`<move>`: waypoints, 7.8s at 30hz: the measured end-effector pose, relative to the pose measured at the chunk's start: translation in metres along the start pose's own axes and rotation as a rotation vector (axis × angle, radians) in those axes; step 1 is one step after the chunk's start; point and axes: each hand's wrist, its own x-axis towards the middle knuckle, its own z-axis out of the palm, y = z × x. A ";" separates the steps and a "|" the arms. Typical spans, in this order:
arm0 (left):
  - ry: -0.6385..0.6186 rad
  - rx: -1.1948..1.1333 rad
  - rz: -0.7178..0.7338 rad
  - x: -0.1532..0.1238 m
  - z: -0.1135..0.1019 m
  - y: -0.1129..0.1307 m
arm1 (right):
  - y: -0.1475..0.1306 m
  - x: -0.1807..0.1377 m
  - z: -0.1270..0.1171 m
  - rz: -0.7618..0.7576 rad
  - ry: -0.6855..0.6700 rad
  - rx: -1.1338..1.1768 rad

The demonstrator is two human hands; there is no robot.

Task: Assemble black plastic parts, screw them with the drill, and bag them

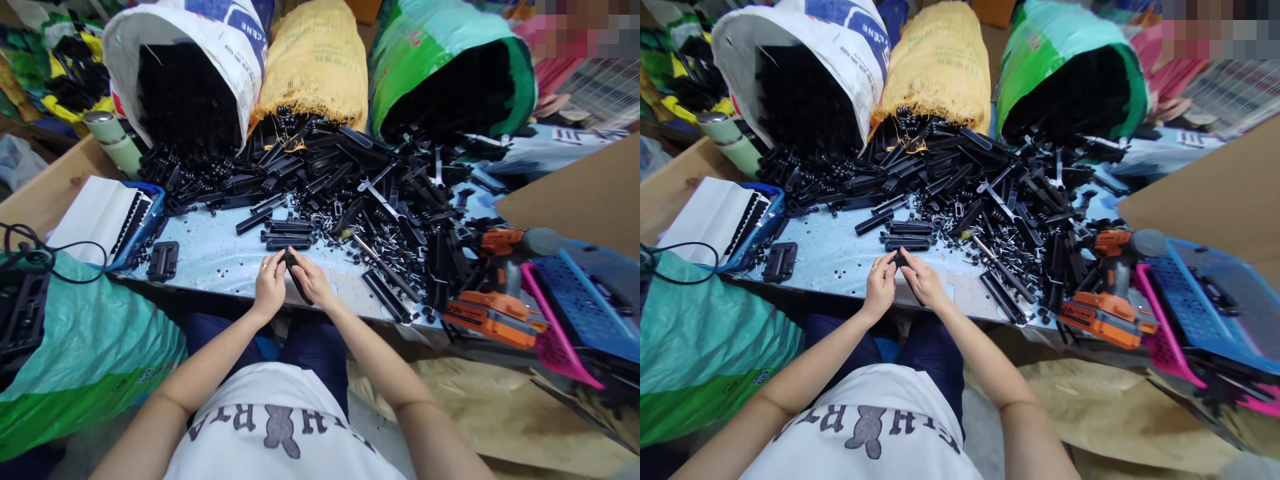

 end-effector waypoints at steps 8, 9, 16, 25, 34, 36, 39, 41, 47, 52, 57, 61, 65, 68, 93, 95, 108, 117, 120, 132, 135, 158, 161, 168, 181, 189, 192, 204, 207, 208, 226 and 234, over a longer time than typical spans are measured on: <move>-0.578 0.524 0.417 0.008 -0.005 -0.019 | 0.082 0.143 -0.082 -0.126 -0.094 -1.003; -0.650 0.553 0.478 0.013 -0.006 -0.021 | 0.087 0.155 -0.084 -0.159 -0.142 -1.056; -0.703 0.715 0.507 0.023 -0.004 -0.017 | 0.099 0.181 -0.092 -0.149 -0.187 -1.049; -0.734 0.739 0.406 0.014 0.004 -0.013 | 0.024 0.125 -0.147 -0.285 0.092 -0.781; -0.833 0.493 0.401 0.026 0.008 -0.016 | -0.009 -0.029 -0.094 -0.234 -0.689 -0.895; -0.862 0.470 0.393 0.028 0.009 -0.013 | 0.001 -0.045 -0.080 -0.209 -0.724 -0.859; -0.891 0.453 0.362 0.030 0.010 -0.008 | 0.009 -0.053 -0.068 -0.087 -0.726 -0.872; -0.886 0.443 0.363 0.030 0.010 -0.006 | 0.008 -0.054 -0.065 -0.037 -0.688 -0.891; -0.756 0.366 0.388 0.023 0.008 -0.012 | -0.017 -0.051 -0.064 -0.043 -0.563 -1.014; -0.685 0.315 0.385 0.018 0.006 -0.018 | -0.026 -0.042 -0.065 -0.115 -0.525 -1.042; -0.787 0.390 0.365 0.026 0.017 -0.010 | -0.001 -0.040 -0.068 -0.058 -0.532 -1.007; -0.741 0.471 0.486 0.057 0.066 0.011 | 0.028 -0.036 -0.086 0.082 -0.429 -1.082; -0.736 0.655 0.565 0.093 0.130 0.033 | 0.044 -0.021 -0.106 0.365 -0.257 -1.254; -0.744 0.667 0.574 0.102 0.147 0.039 | 0.047 -0.011 -0.113 0.418 -0.309 -1.247; -0.588 0.612 0.294 0.023 -0.073 -0.013 | -0.036 0.011 -0.068 -0.029 -0.736 -0.864; -0.640 0.626 0.324 0.027 -0.072 -0.010 | -0.036 0.011 -0.064 -0.039 -0.746 -0.882; -0.358 0.327 0.478 -0.001 -0.060 -0.054 | -0.001 -0.028 -0.059 -0.042 -0.400 -0.572; -0.422 0.327 0.603 0.010 -0.061 -0.068 | 0.020 -0.044 -0.057 -0.152 -0.278 -0.472; -0.460 0.375 0.623 0.010 -0.057 -0.069 | 0.024 -0.049 -0.058 -0.175 -0.278 -0.467; -0.469 0.568 0.498 -0.006 -0.036 -0.043 | 0.043 -0.057 -0.058 -0.164 -0.322 -0.556; -0.628 0.530 0.622 0.005 -0.008 -0.031 | 0.042 -0.053 -0.068 -0.096 -0.340 -0.840; -0.035 -0.113 0.788 -0.029 -0.021 0.051 | -0.042 -0.038 0.004 -0.187 0.509 0.306; -0.114 0.270 0.742 -0.005 -0.002 0.006 | 0.000 -0.014 -0.035 -0.137 0.378 -0.111; -0.492 0.727 0.395 0.033 0.021 -0.048 | 0.044 -0.068 -0.112 0.304 0.236 -0.779; -0.460 0.771 0.454 0.088 0.062 -0.035 | 0.041 -0.076 -0.092 0.128 0.338 -0.567; -0.126 0.668 0.153 0.098 -0.007 -0.066 | 0.000 -0.046 -0.040 -0.079 0.355 -0.260; 0.000 0.772 -0.216 0.120 -0.052 -0.099 | 0.003 -0.049 -0.036 -0.112 0.115 -0.469; -0.198 0.904 -0.612 0.153 -0.106 -0.122 | 0.021 -0.057 -0.019 0.092 -0.073 -0.491; -0.286 0.934 -0.596 0.099 -0.107 -0.106 | 0.025 -0.052 -0.026 0.181 -0.049 -0.344; -0.319 0.955 -0.579 0.078 -0.107 -0.100 | 0.025 -0.050 -0.027 0.209 -0.026 -0.287; -0.375 0.366 -0.173 0.027 -0.052 -0.041 | 0.019 -0.055 -0.036 0.043 -0.188 -0.532; -0.322 -0.125 -0.049 0.011 -0.029 0.005 | -0.015 -0.022 -0.001 0.393 -0.005 0.477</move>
